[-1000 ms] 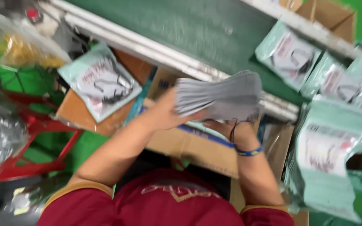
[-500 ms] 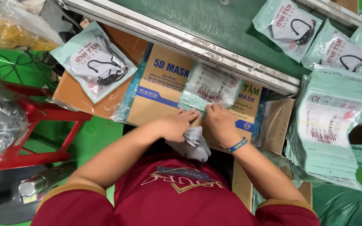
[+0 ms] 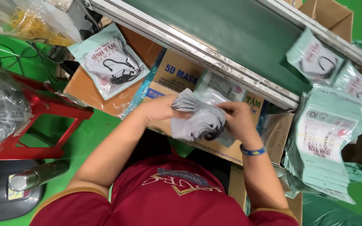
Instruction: The recorder is packing individual face masks into plastic pouches and organizing them in a warehouse or factory setting.
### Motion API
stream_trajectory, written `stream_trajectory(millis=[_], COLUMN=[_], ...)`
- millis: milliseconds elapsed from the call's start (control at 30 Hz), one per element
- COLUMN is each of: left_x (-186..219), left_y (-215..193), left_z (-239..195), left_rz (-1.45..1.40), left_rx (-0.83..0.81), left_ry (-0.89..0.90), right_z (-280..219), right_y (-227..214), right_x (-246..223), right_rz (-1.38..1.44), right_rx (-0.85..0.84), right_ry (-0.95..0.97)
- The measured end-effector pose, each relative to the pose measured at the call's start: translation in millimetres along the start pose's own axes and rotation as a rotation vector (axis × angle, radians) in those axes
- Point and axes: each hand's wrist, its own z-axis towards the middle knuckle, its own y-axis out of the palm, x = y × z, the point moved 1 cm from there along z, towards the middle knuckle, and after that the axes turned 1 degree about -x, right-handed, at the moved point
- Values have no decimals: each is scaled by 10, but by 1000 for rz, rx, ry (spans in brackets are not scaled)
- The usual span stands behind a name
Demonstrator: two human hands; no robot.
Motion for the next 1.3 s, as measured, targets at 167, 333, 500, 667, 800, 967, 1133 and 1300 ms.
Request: stream_trajectory(millis=[167,333,500,667,800,967,1133,1300], left_x=[206,343,-130,-715,-993,-181,399,1282], left_y=[138,650,1078,1330,1352,1276,1352,1135], left_z=[8,92,14,280,515,159,-110,-434], left_rz=[273,293,-178,-802,-1355,-98,558,864], left_rx=[358,794,675,582,375,297,129,681], left_ry=[-19,106,172,143,65,176,-55,207], right_z=[-110,-336,-586,-789,-913,-861,-802,-830], right_y=[111,501,652,693,639,-21,-179,-120], right_x=[-199,-437,-114,-127,-223,-574,-263,175], right_rz=[-70,-230,-245,-154,-90,-184,9,359], right_rx=[131,463,414,316,239,136,-192,-85], right_ry=[-88,-393,-455,-485,-520,-691,-494,-183])
